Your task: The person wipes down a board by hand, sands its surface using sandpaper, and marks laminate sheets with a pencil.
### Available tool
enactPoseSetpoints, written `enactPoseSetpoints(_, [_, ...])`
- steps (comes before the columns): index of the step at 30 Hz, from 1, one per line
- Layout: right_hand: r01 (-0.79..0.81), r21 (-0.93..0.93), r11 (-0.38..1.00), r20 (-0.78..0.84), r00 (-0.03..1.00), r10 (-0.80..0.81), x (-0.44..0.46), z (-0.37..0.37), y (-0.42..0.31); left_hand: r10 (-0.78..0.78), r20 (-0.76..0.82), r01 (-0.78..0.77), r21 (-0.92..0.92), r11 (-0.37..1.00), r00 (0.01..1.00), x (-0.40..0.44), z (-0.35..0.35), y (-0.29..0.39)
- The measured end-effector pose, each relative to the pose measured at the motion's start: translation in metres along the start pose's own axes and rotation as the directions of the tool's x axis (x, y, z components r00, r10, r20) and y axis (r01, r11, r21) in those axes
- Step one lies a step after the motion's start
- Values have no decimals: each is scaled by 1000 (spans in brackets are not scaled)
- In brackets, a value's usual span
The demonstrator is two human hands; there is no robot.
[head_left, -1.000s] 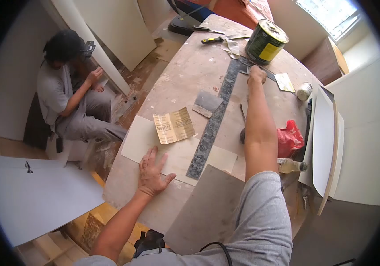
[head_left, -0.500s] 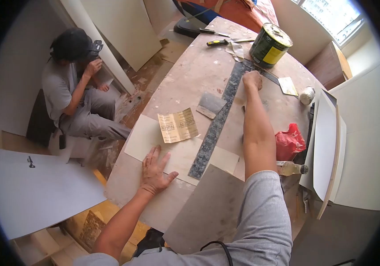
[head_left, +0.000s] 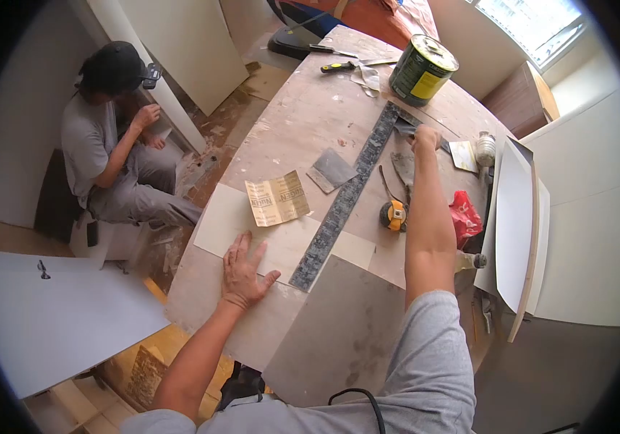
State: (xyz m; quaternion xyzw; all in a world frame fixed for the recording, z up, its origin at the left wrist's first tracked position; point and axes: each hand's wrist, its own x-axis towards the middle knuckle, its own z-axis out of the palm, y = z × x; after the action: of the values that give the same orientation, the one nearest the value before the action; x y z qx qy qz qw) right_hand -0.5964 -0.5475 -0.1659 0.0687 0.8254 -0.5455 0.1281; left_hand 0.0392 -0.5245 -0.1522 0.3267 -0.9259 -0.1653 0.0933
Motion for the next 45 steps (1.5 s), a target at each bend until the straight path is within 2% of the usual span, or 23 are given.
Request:
enactPoseSetpoints(1, [5,-2,1000,0,1000,-5,-17,-11,-8,-13,-17,13,-7,1000,1000,-2,1,0])
enactPoseSetpoints(2, [340,-344,875,-92,916,-392,-35,-28,-16,-11,-18,11,-12,1000,1000,-4,2,1])
enactPoseSetpoints(3, [523,-656,544,-47,691,-722,-51,-51,-29,-14,-30,14,3,1000,999,-3,4,2])
enactPoseSetpoints(5, [568,-618,544,-16,682,-731,-84,-92,-63,-4,-39,5,9,1000,999,-4,5,0])
enactPoseSetpoints(7, [657,-115,745,158,753,-639,-164,-137,-89,-3,-53,5,40,999,999,-3,9,-1])
enactPoseSetpoints(9, [517,312,797,321,733,-601,-192,-163,-69,10,-63,-8,26,1000,998,-2,7,0])
enactPoseSetpoints(12, [335,500,798,329,779,-533,-306,-208,-47,14,-84,-13,11,1000,996,-6,5,1])
enactPoseSetpoints(17, [286,500,817,304,826,-475,-430,-283,26,73,-178,-80,-35,996,981,-11,9,0])
enactPoseSetpoints(19, [335,421,843,263,844,-467,-482,-309,47,107,-460,-129,-16,992,881,-21,-3,20])
enactPoseSetpoints(20, [435,308,846,264,815,-515,-508,-320,64,120,-443,-146,-25,989,888,-41,-9,33])
enactPoseSetpoints(21, [537,195,821,274,773,-572,-529,-326,77,0,-244,-147,-583,799,970,-52,-25,54])
enactPoseSetpoints(22, [491,204,847,285,798,-531,-551,-327,90,16,3,-3,-935,354,1000,-62,-43,76])
enactPoseSetpoints(23, [438,214,873,296,822,-486,-574,-326,103,31,4,-7,-936,351,1000,-80,-63,99])
enactPoseSetpoints(25, [372,280,885,319,833,-451,-603,-321,126,111,319,324,-946,-27,941,-126,-97,136])
enactPoseSetpoints(27, [296,341,892,357,837,-414,-635,-317,141,143,344,355,-933,-63,928,-151,-81,132])
enactPoseSetpoints(29, [-123,715,689,429,854,-293,-656,-319,142,181,355,378,-920,-107,917,-164,-77,142])
enactPoseSetpoints(30, [-344,688,639,570,801,-183,-661,-328,146,155,323,345,-927,-149,934,-172,-79,149])
enactPoseSetpoints(31, [-342,691,637,567,803,-184,-663,-331,156,125,291,310,-932,-188,949,-179,-80,154])
enactPoseSetpoints(32, [-344,643,684,615,765,-193,-661,-327,170,127,288,308,-933,-185,949,-182,-77,155])
enactPoseSetpoints(34, [-344,593,728,666,718,-203,-654,-326,188,155,188,181,-982,59,970,-184,-70,155])
enactPoseSetpoints(41, [-332,684,649,480,875,-58,-625,-374,186,23,320,305,-920,245,947,-197,-71,115])
enactPoseSetpoints(43, [-314,781,539,399,916,-44,-614,-392,188,-54,298,259,-708,657,953,-211,-60,89])
enactPoseSetpoints(45, [-282,802,526,342,940,-17,-599,-403,201,-46,336,259,-623,738,941,-225,-12,45])
